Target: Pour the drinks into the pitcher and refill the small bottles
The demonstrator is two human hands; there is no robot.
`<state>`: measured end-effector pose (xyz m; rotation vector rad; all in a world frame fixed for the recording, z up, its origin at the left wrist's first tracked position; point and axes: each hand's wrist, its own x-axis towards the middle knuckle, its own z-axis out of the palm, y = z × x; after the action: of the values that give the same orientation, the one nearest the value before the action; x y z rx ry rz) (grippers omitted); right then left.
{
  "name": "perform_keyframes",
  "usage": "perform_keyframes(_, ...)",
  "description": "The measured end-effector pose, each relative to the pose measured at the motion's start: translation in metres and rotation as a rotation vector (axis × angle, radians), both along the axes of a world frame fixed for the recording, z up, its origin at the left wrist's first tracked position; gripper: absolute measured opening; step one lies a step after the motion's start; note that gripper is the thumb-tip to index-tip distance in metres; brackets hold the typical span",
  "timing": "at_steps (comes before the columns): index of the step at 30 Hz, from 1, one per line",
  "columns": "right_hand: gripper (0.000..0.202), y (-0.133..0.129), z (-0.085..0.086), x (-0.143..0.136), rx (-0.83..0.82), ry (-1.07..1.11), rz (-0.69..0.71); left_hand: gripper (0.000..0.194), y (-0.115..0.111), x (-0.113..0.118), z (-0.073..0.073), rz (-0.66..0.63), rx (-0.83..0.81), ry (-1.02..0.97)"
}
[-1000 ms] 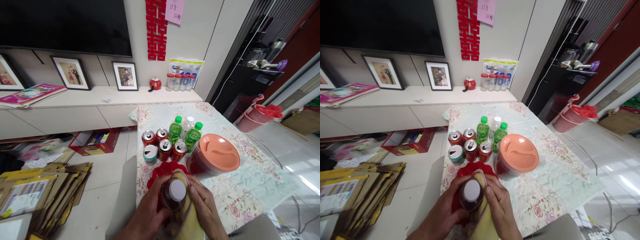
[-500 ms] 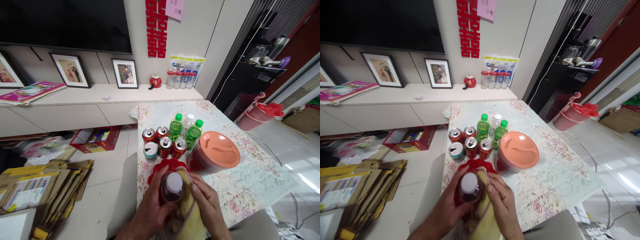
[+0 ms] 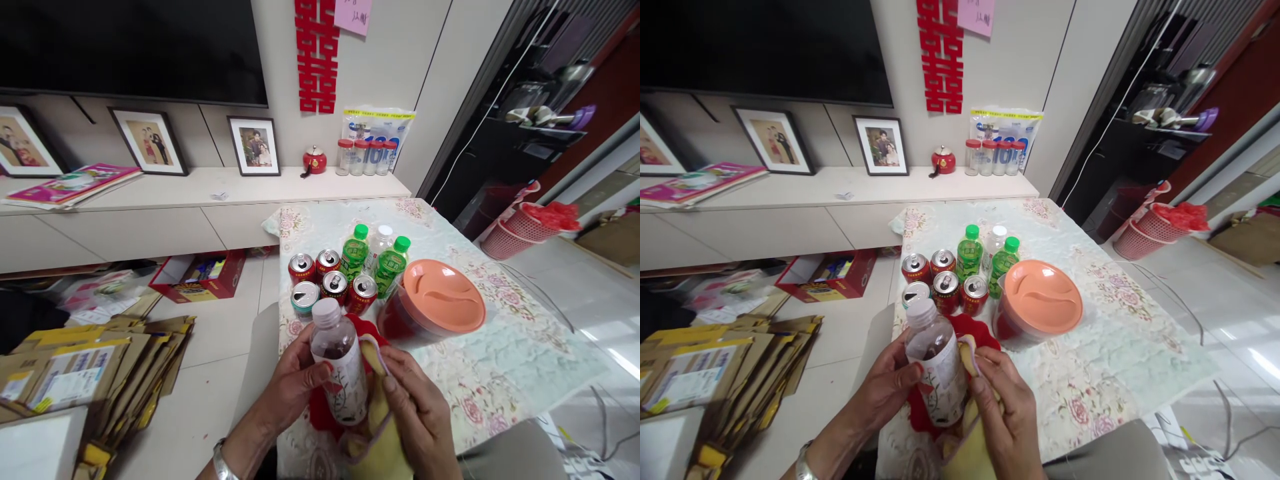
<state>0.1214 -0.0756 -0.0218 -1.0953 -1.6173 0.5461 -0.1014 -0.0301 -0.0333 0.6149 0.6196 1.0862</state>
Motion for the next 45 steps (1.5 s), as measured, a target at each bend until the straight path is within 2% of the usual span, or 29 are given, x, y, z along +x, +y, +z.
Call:
perform_keyframes(7, 0.026, -0.005, 0.01, -0.014, 0.205, -0.235, 0.038, 0.048, 0.0, 0.008, 0.012, 0.049, -0.121, -0.137)
perform_keyframes(11, 0.037, -0.004, 0.01, -0.022, 0.272, -0.297, 0.03, 0.038, -0.002, 0.015, 0.016, 0.096, -0.112, -0.118)
perform_keyframes(13, 0.043, -0.003, 0.009, -0.026, 0.249, -0.267, 0.033, 0.042, -0.004, 0.019, 0.018, 0.064, -0.075, -0.099)
perform_keyframes(18, 0.045, 0.001, 0.014, -0.03, 0.187, -0.209, 0.037, 0.072, -0.008, 0.025, 0.021, -0.093, -0.035, -0.057)
perform_keyframes(22, 0.036, 0.007, 0.02, -0.028, 0.143, -0.198, 0.032, 0.071, -0.009, 0.027, 0.018, -0.089, -0.085, -0.072)
perform_keyframes(27, 0.029, 0.017, 0.01, -0.02, 0.054, -0.145, -0.03, 0.067, -0.01, 0.023, 0.014, -0.028, -0.131, -0.039)
perform_keyframes(30, 0.03, 0.015, 0.008, -0.011, 0.046, -0.129, -0.051, 0.073, -0.008, 0.02, 0.012, -0.05, -0.076, -0.019)
perform_keyframes(33, 0.032, 0.007, 0.015, -0.004, 0.077, -0.123, -0.063, 0.077, -0.005, 0.021, 0.008, -0.076, 0.017, 0.035)
perform_keyframes(38, 0.038, -0.007, 0.023, -0.009, 0.202, -0.277, 0.023, 0.072, -0.009, 0.03, 0.011, -0.115, 0.18, 0.259)
perform_keyframes(42, 0.03, -0.007, 0.02, -0.021, 0.217, -0.254, -0.123, 0.068, -0.019, 0.04, 0.017, -0.06, 0.211, 0.357)
perform_keyframes(45, 0.029, -0.001, 0.026, -0.019, 0.214, -0.222, -0.128, 0.076, -0.023, 0.043, 0.019, -0.064, 0.234, 0.338)
